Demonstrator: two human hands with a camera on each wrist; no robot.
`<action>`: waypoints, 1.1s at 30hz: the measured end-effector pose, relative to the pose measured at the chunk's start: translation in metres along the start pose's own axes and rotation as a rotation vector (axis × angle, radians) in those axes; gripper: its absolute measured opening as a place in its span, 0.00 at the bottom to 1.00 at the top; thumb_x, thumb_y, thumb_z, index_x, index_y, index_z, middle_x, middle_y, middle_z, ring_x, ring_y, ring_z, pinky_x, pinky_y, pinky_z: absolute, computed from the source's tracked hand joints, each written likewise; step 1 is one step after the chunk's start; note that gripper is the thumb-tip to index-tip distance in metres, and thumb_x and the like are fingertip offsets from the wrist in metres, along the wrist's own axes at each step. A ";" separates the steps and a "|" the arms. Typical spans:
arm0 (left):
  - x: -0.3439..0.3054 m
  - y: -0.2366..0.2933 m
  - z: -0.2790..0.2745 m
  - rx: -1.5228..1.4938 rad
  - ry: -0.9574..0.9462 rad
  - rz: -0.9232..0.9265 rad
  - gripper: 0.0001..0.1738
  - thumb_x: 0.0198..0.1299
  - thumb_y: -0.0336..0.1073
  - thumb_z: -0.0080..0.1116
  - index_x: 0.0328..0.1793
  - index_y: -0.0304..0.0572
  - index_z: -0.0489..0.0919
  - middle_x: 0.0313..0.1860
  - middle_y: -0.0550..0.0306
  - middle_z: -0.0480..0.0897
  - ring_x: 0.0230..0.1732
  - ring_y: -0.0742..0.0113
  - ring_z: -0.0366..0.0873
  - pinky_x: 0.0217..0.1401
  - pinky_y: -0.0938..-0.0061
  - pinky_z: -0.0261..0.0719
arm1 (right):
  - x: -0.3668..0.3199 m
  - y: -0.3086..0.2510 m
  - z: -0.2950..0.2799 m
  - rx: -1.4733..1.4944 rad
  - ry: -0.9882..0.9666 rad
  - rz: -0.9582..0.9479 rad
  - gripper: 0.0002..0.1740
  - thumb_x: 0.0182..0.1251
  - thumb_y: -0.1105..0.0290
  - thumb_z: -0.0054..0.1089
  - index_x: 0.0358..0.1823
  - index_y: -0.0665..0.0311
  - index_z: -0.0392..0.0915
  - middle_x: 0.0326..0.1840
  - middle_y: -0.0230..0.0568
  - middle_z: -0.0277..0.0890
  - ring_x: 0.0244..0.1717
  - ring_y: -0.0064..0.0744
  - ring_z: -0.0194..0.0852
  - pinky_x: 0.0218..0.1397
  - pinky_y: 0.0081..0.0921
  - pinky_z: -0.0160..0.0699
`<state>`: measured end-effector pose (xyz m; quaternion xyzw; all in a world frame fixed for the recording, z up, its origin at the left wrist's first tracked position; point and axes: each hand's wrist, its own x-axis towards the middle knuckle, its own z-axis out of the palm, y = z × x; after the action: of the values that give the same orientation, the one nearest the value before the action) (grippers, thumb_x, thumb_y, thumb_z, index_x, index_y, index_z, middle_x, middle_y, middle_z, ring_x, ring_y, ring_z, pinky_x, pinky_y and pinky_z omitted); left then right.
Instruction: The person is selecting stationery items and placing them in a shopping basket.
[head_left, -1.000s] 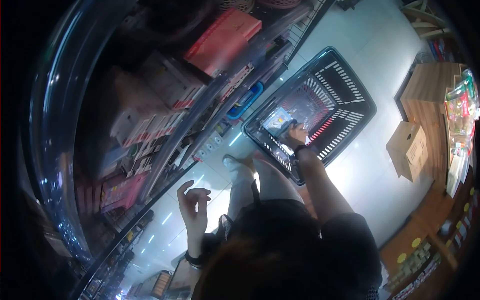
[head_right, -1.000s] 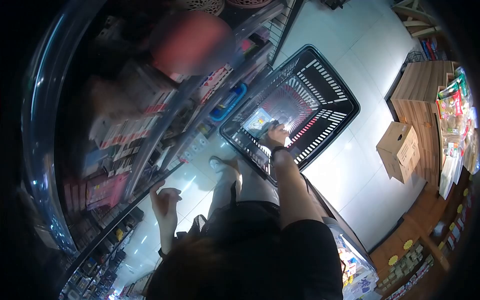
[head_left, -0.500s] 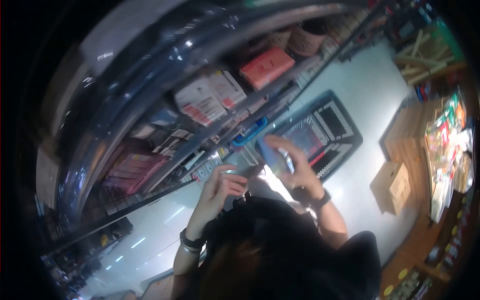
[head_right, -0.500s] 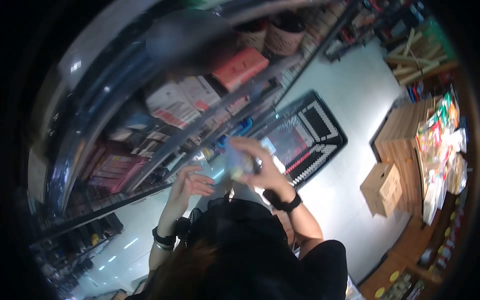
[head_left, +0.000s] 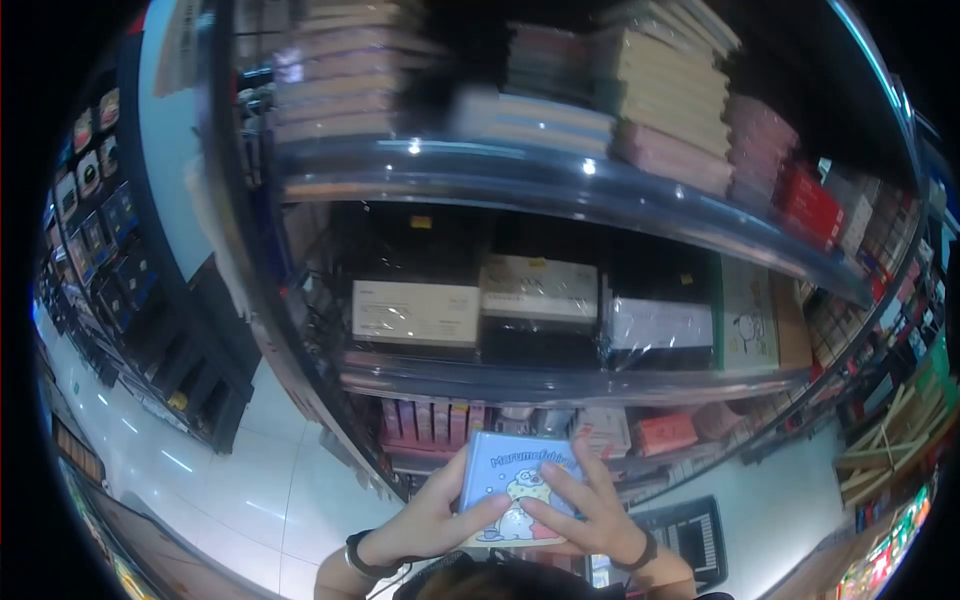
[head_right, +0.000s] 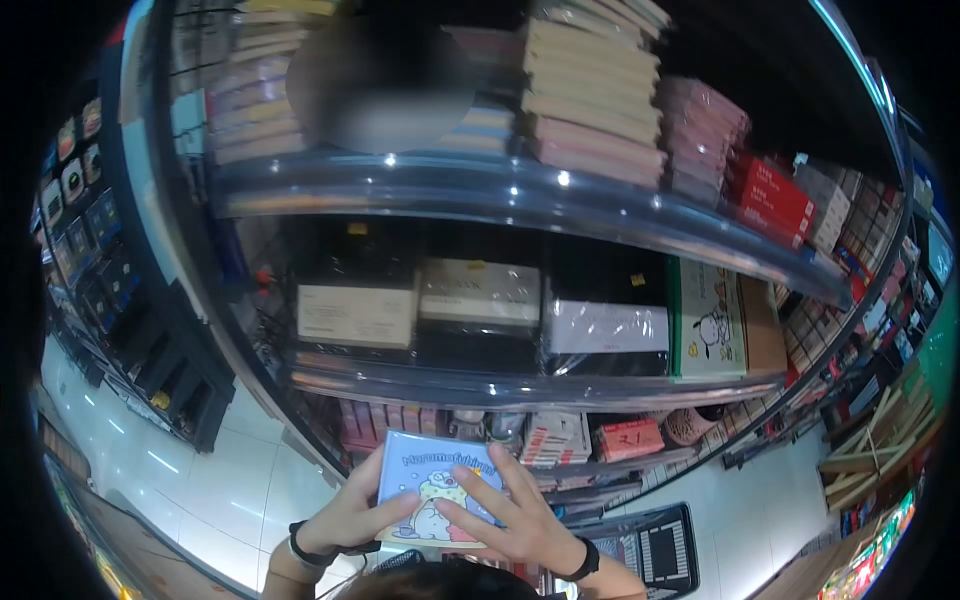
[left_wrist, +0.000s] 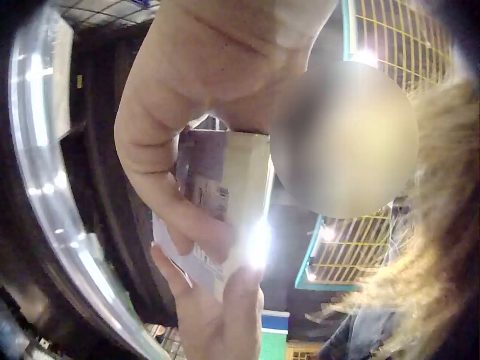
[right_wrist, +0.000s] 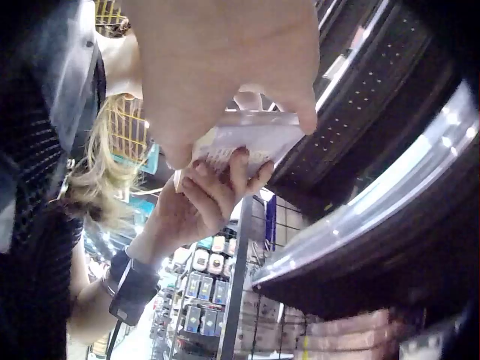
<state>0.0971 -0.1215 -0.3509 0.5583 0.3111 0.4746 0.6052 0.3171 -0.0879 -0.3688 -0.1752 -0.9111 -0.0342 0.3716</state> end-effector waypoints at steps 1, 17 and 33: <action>-0.003 0.011 -0.005 0.039 -0.038 0.093 0.40 0.57 0.32 0.61 0.71 0.32 0.52 0.62 0.50 0.67 0.62 0.68 0.65 0.64 0.72 0.64 | 0.010 0.002 -0.001 -0.050 0.031 -0.087 0.25 0.52 0.55 0.67 0.53 0.50 0.78 0.66 0.46 0.63 0.69 0.62 0.51 0.64 0.52 0.64; 0.084 0.196 -0.026 0.840 0.593 1.011 0.22 0.49 0.38 0.70 0.47 0.30 0.80 0.37 0.51 0.84 0.36 0.71 0.81 0.39 0.80 0.79 | 0.233 0.059 -0.121 -0.164 0.383 -0.287 0.19 0.53 0.65 0.67 0.44 0.67 0.76 0.45 0.49 0.77 0.44 0.44 0.78 0.45 0.30 0.76; 0.127 0.195 -0.041 1.001 0.741 1.121 0.12 0.54 0.34 0.63 0.41 0.34 0.84 0.30 0.50 0.85 0.32 0.66 0.83 0.38 0.78 0.77 | 0.255 0.077 -0.122 -0.231 0.315 -0.072 0.09 0.55 0.79 0.57 0.37 0.67 0.82 0.32 0.47 0.81 0.33 0.41 0.79 0.38 0.29 0.75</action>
<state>0.0612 -0.0037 -0.1499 0.6410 0.3403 0.6637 -0.1811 0.2558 0.0355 -0.1103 -0.1763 -0.8373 -0.1786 0.4857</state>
